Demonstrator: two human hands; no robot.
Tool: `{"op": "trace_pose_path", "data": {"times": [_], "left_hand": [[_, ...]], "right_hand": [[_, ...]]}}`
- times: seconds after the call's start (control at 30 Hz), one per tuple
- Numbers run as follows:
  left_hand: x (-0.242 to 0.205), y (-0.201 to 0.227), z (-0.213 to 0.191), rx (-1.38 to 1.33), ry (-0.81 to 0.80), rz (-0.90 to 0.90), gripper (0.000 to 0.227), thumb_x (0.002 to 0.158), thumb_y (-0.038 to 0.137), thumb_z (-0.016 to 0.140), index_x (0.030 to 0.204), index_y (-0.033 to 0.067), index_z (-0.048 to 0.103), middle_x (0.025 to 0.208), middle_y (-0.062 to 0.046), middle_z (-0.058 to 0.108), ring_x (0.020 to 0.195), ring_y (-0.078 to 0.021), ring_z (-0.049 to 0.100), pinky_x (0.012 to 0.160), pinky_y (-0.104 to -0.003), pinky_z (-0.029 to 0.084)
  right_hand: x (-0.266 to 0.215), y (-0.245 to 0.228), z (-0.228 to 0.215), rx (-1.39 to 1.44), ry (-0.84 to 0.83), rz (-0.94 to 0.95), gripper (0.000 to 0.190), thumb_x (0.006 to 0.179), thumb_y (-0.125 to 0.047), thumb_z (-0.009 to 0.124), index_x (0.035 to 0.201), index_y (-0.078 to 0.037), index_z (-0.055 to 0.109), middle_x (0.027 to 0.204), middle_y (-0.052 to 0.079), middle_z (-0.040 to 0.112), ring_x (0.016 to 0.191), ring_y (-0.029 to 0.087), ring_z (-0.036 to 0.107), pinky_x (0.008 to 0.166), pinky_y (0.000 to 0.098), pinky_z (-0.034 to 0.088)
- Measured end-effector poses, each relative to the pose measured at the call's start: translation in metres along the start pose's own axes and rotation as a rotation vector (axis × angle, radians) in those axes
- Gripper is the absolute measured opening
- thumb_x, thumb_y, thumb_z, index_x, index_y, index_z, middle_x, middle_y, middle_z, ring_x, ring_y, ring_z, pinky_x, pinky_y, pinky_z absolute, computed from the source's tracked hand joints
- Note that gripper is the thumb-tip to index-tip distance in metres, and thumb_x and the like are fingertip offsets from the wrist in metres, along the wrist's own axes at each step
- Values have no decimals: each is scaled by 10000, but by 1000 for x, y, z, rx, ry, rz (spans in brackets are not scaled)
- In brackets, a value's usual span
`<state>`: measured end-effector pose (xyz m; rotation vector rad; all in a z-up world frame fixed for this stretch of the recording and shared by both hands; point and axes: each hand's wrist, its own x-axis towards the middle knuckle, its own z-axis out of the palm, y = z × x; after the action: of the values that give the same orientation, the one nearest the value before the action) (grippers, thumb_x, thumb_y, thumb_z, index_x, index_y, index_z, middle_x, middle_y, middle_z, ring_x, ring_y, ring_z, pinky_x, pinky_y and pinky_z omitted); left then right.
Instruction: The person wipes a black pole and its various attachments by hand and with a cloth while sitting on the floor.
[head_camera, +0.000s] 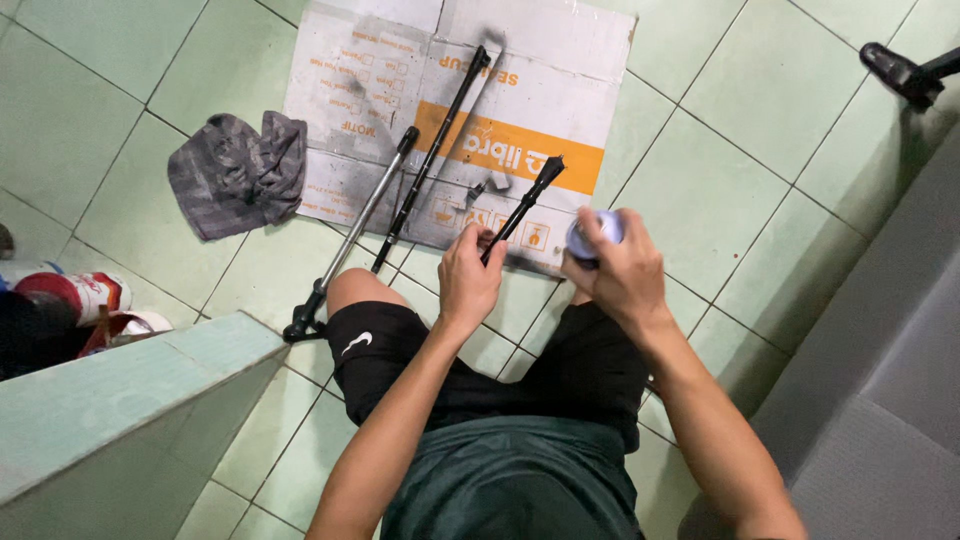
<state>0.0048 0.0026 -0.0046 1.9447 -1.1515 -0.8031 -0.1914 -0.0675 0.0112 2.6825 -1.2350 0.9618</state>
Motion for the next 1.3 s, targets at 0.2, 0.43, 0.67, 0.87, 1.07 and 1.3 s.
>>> {"op": "trace_pose_path", "data": {"times": [0.2,0.43,0.67,0.87,1.07,1.3], "left_hand": [[1,-8,4,22,21,-3,233,790,270,688,951,124,603,862,-90,656,867,-331,646,751,-438,505],[-1,1,-4,40,40,8,225,740,207,718,914,109,614,818,-82,620,822,-331,643,719,-430,509],[4,-10,2,77,47,29,258,694,182,744,896,122,595,813,-56,605,819,-311,642,716,-425,510],[1,-17,3,115,87,87,280,664,130,760,877,111,580,778,-75,637,787,-330,631,732,-425,492],[1,-22,5,114,164,145,307,633,93,782,857,110,572,770,-79,645,778,-312,623,743,-394,487],[6,-36,8,17,209,281,326,611,67,804,831,125,571,755,-36,633,726,-251,613,677,-328,498]], "right_hand": [[3,3,-8,-21,21,-6,647,604,-248,791,1211,-183,576,968,185,505,766,342,621,674,384,523],[10,8,-9,-57,18,21,599,656,-274,779,1213,-167,585,953,186,512,749,341,620,642,391,529],[6,-1,-7,-109,-39,-15,577,651,-349,763,1185,-212,594,947,155,522,727,305,625,637,361,531],[6,-1,-8,-52,-37,10,624,637,-340,778,1215,-214,582,972,156,520,758,324,631,654,383,531],[7,11,-13,-52,-28,49,616,653,-288,780,1227,-175,585,958,180,514,763,350,629,653,403,530],[6,1,-19,-20,-45,18,577,643,-310,784,1184,-218,605,935,139,530,732,316,643,643,361,537]]}}
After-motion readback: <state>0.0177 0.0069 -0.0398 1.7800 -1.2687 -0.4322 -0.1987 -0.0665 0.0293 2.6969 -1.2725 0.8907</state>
